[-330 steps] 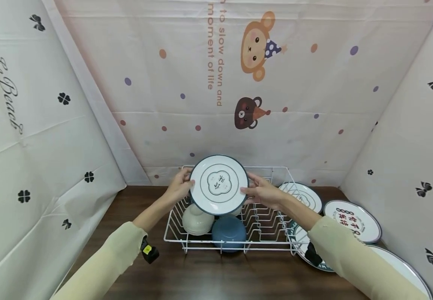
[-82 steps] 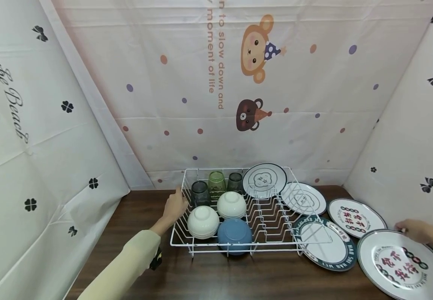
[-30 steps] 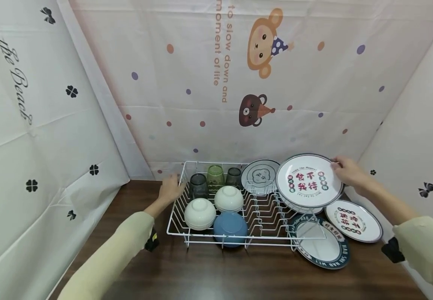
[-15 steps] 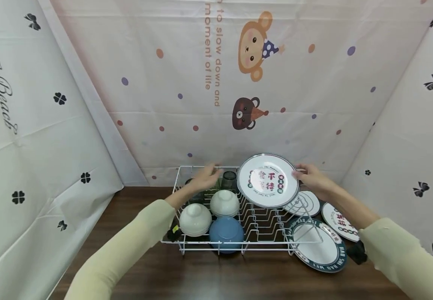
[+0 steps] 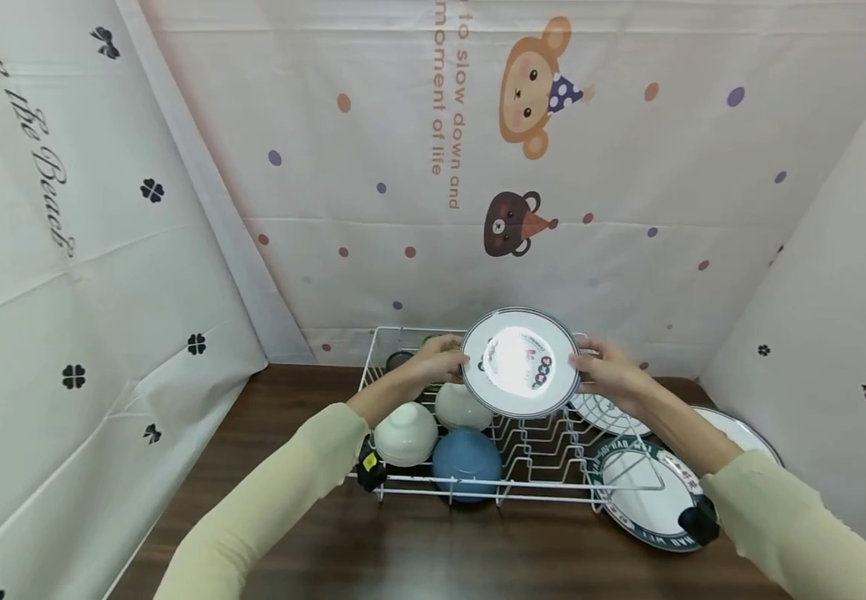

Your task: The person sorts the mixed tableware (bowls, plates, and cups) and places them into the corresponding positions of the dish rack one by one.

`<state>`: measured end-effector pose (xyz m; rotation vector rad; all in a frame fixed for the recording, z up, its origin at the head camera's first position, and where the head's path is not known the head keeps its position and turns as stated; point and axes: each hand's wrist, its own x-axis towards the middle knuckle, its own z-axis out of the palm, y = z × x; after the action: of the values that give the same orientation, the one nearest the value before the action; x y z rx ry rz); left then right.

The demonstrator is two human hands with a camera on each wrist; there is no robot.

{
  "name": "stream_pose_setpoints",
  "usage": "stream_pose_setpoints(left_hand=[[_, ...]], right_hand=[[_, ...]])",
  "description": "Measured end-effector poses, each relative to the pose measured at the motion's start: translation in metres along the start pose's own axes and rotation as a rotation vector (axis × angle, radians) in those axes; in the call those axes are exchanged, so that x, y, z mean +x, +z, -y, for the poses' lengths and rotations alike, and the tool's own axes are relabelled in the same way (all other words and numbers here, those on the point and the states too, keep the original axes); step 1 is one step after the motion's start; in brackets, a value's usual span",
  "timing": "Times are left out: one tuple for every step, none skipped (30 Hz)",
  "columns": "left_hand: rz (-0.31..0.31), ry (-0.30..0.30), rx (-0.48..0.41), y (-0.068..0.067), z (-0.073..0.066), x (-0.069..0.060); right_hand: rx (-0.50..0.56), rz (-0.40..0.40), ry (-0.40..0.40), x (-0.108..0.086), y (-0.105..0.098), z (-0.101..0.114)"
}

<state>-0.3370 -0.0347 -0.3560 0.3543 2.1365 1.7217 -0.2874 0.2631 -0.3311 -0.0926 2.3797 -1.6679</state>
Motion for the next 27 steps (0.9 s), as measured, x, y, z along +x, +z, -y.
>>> stream_pose_setpoints(left_hand=[[0.021,0.002,-0.013,0.001,0.001,0.001],[0.038,-0.001,-0.029,0.001,0.002,0.002],[0.051,-0.006,-0.045,0.002,0.004,0.003],[0.059,-0.014,-0.057,0.003,0.005,0.003],[0.063,-0.021,-0.064,0.003,0.006,0.003],[0.067,-0.025,-0.07,0.003,0.007,0.002],[0.067,-0.026,-0.073,0.003,0.008,0.002],[0.065,-0.028,-0.073,0.002,0.009,0.001],[0.059,-0.031,-0.075,0.001,0.01,0.001],[0.054,-0.034,-0.077,0.001,0.01,0.0],[0.05,-0.027,-0.081,0.001,0.011,-0.001],[0.042,-0.021,-0.089,0.001,0.011,-0.002],[0.029,-0.017,-0.096,0.001,0.011,-0.003],[0.014,-0.01,-0.101,0.002,0.011,-0.004],[-0.004,-0.005,-0.11,0.002,0.011,-0.005],[-0.02,0.001,-0.117,0.002,0.012,-0.006],[-0.038,0.004,-0.125,0.002,0.013,-0.008],[-0.057,0.001,-0.134,0.002,0.014,-0.01],[-0.077,-0.001,-0.141,0.001,0.015,-0.012],[-0.097,-0.003,-0.149,0.0,0.016,-0.014],[-0.116,-0.009,-0.158,-0.001,0.017,-0.016],[-0.134,-0.011,-0.167,-0.002,0.017,-0.017],[-0.15,-0.01,-0.171,-0.004,0.017,-0.019],[-0.164,-0.005,-0.173,-0.006,0.017,-0.02],[-0.178,-0.004,-0.175,-0.009,0.016,-0.02],[-0.188,-0.002,-0.178,-0.013,0.015,-0.021],[-0.196,0.001,-0.18,-0.017,0.013,-0.021]], right_hand=[[0.008,0.004,-0.001,0.0,0.0,-0.002],[0.019,0.005,-0.003,-0.001,0.001,-0.004],[0.031,0.01,-0.005,-0.001,0.002,-0.006],[0.04,0.011,-0.003,0.0,0.003,-0.008],[0.046,0.012,-0.002,0.0,0.004,-0.01],[0.054,0.012,0.0,0.002,0.005,-0.012],[0.058,0.013,0.001,0.003,0.007,-0.013],[0.062,0.016,0.004,0.004,0.008,-0.014],[0.063,0.019,0.009,0.005,0.009,-0.015],[0.062,0.023,0.015,0.006,0.009,-0.015],[0.054,0.029,0.017,0.006,0.009,-0.014],[0.046,0.034,0.022,0.006,0.008,-0.014],[0.04,0.035,0.027,0.007,0.008,-0.013],[0.031,0.036,0.032,0.007,0.007,-0.012],[0.019,0.035,0.036,0.009,0.007,-0.01],[0.005,0.035,0.036,0.01,0.006,-0.009],[-0.008,0.035,0.035,0.011,0.006,-0.007],[-0.016,0.035,0.03,0.012,0.006,-0.006],[-0.022,0.033,0.026,0.014,0.006,-0.004],[-0.035,0.034,0.016,0.015,0.006,-0.002],[-0.044,0.032,0.003,0.016,0.006,-0.001],[-0.052,0.021,-0.011,0.017,0.005,0.001],[-0.066,0.01,-0.028,0.018,0.004,0.002],[-0.083,-0.01,-0.042,0.018,0.002,0.003],[-0.108,-0.034,-0.057,0.019,-0.001,0.004],[-0.139,-0.057,-0.075,0.018,-0.005,0.004],[-0.173,-0.081,-0.094,0.018,-0.009,0.003]])
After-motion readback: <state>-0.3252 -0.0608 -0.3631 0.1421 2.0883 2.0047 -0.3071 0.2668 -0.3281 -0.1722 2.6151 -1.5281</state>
